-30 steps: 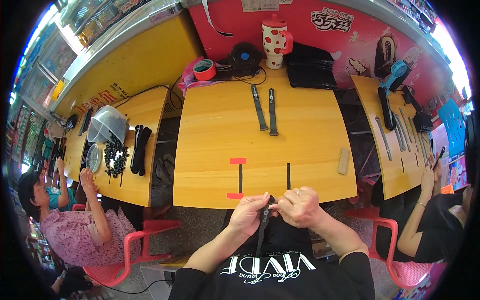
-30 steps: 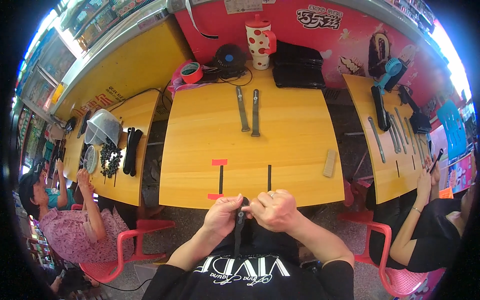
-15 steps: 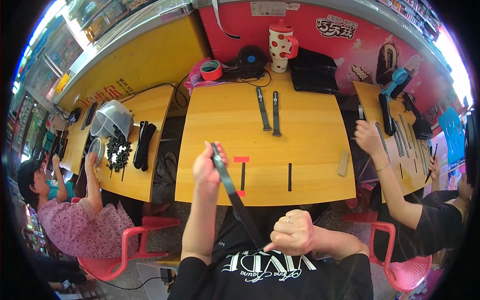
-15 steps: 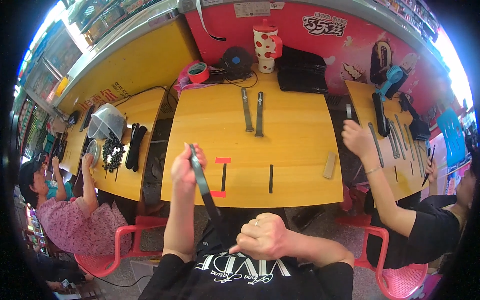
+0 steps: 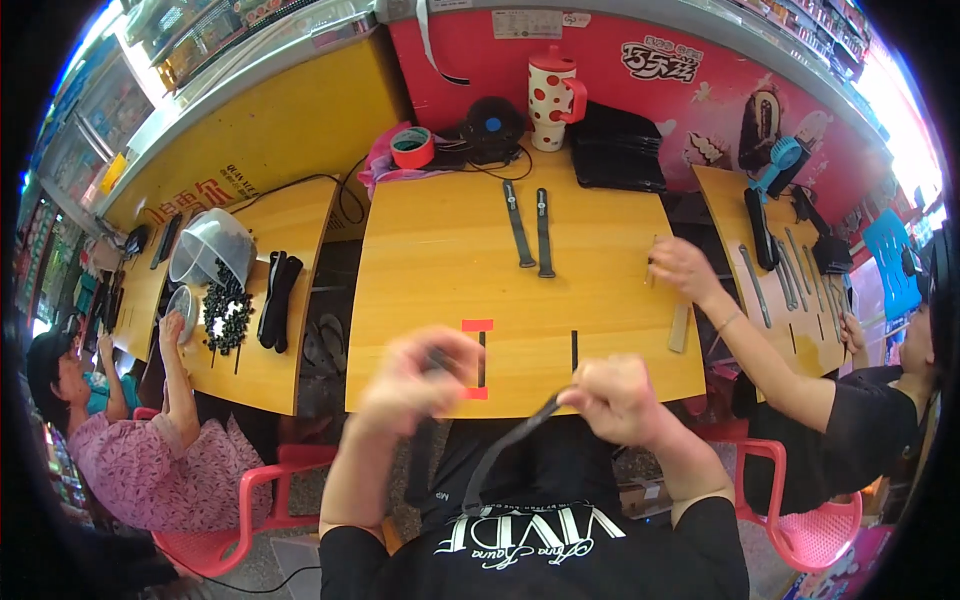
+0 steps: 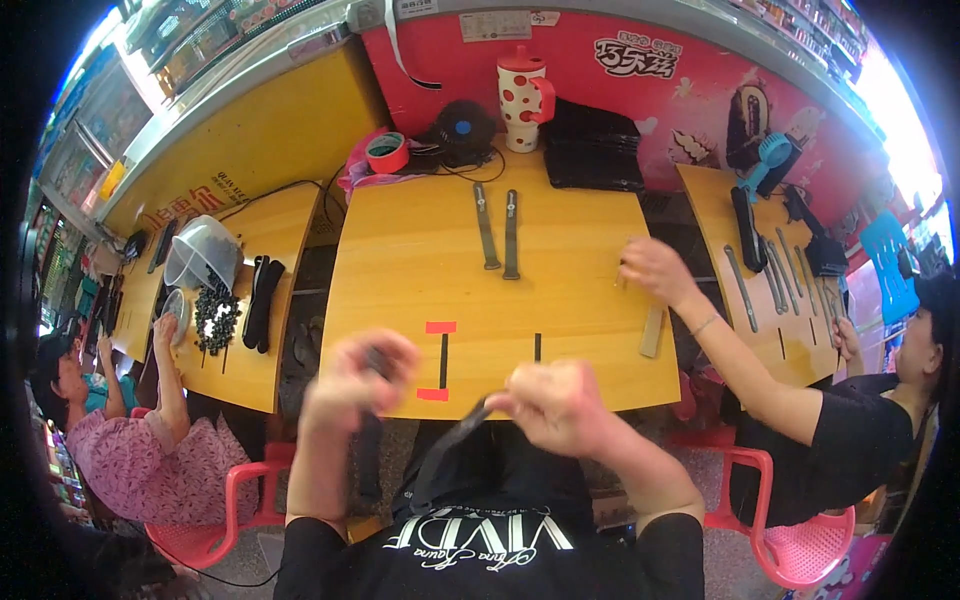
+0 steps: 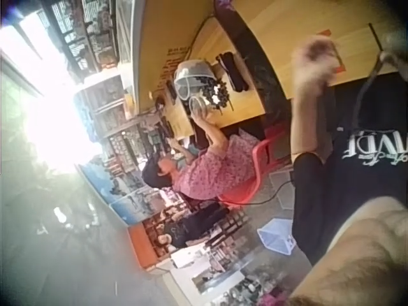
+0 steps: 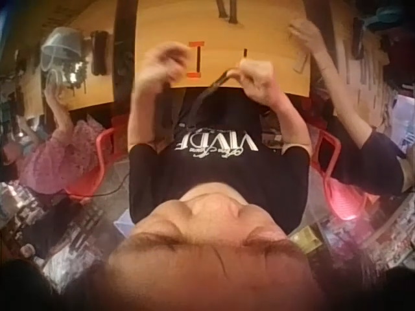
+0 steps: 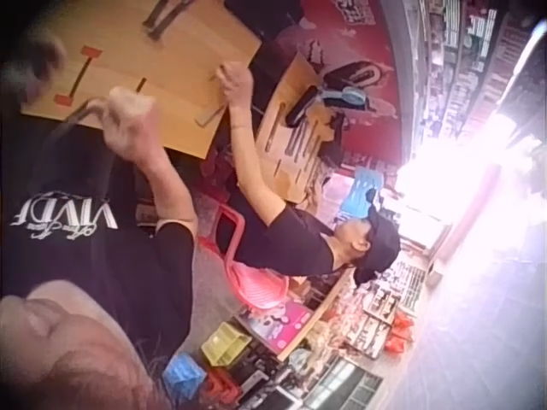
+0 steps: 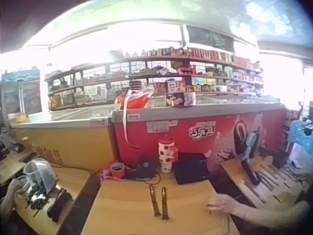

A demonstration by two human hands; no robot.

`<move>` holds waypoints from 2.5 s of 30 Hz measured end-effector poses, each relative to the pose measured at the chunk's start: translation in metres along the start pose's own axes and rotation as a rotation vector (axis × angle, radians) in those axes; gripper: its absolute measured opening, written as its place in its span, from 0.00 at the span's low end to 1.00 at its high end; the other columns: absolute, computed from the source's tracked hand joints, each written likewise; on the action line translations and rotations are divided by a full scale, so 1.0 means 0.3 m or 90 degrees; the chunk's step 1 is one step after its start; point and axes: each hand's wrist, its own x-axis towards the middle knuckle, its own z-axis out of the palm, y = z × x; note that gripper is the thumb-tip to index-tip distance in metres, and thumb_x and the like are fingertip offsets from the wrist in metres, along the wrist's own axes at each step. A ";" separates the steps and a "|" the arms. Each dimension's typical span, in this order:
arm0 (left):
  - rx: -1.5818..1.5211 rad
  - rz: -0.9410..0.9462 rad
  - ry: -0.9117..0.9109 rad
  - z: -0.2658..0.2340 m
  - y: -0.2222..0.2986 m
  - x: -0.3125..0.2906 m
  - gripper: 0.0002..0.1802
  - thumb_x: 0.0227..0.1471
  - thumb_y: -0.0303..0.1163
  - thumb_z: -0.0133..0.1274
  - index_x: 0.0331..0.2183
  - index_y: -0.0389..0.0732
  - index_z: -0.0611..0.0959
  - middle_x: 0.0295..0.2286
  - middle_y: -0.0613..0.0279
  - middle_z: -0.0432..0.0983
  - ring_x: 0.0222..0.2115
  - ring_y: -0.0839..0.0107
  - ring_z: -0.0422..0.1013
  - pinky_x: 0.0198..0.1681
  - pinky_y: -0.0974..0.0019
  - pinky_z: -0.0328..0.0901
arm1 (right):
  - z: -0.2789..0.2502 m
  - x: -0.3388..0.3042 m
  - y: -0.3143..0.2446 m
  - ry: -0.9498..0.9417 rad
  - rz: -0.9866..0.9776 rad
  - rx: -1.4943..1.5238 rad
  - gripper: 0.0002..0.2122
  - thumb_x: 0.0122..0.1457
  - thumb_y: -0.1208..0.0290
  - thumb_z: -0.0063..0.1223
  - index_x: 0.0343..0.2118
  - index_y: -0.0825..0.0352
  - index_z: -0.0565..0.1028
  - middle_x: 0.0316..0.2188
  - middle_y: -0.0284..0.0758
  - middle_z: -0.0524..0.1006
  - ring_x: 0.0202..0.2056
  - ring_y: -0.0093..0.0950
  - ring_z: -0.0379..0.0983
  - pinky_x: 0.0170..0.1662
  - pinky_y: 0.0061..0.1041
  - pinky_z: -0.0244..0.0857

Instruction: Manually assembling plastic or rubber straps by inserting fasteners/buckles into pre-cut slots.

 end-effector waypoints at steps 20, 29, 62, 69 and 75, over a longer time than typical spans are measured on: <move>0.163 -0.011 0.331 -0.233 -0.128 0.681 0.06 0.45 0.23 0.61 0.27 0.31 0.81 0.19 0.63 0.75 0.17 0.78 0.69 0.19 0.72 0.62 | 0.025 0.267 0.910 0.134 0.422 -0.170 0.21 0.47 0.78 0.60 0.47 0.71 0.70 0.34 0.45 0.75 0.35 0.39 0.73 0.38 0.35 0.66; 0.276 -0.147 0.383 -0.371 -0.241 0.950 0.06 0.44 0.20 0.60 0.24 0.31 0.77 0.19 0.57 0.75 0.11 0.72 0.68 0.12 0.68 0.59 | 0.133 0.511 0.991 0.051 0.333 -0.385 0.22 0.48 0.79 0.55 0.50 0.67 0.69 0.37 0.47 0.73 0.42 0.46 0.71 0.43 0.41 0.67; 0.462 -0.154 0.174 -0.448 -0.100 0.708 0.15 0.41 0.26 0.61 0.36 0.36 0.80 0.23 0.56 0.74 0.18 0.67 0.72 0.20 0.64 0.67 | 0.278 0.558 0.757 -0.164 0.061 -0.465 0.08 0.54 0.69 0.53 0.33 0.67 0.76 0.33 0.40 0.74 0.39 0.40 0.71 0.41 0.39 0.65; 0.937 -0.113 -0.021 -0.352 -0.127 0.723 0.37 0.38 0.30 0.62 0.54 0.59 0.74 0.37 0.51 0.78 0.42 0.53 0.73 0.45 0.54 0.68 | 0.282 0.367 0.727 -0.063 0.115 -0.502 0.19 0.55 0.65 0.55 0.48 0.66 0.72 0.51 0.39 0.70 0.52 0.37 0.64 0.46 0.41 0.60; 0.950 -0.153 -0.017 -0.316 -0.125 0.695 0.36 0.40 0.35 0.62 0.55 0.59 0.73 0.39 0.52 0.78 0.42 0.54 0.73 0.45 0.54 0.68 | 0.267 0.320 0.711 -0.045 0.154 -0.506 0.19 0.56 0.61 0.53 0.50 0.64 0.72 0.54 0.40 0.68 0.53 0.39 0.64 0.47 0.41 0.57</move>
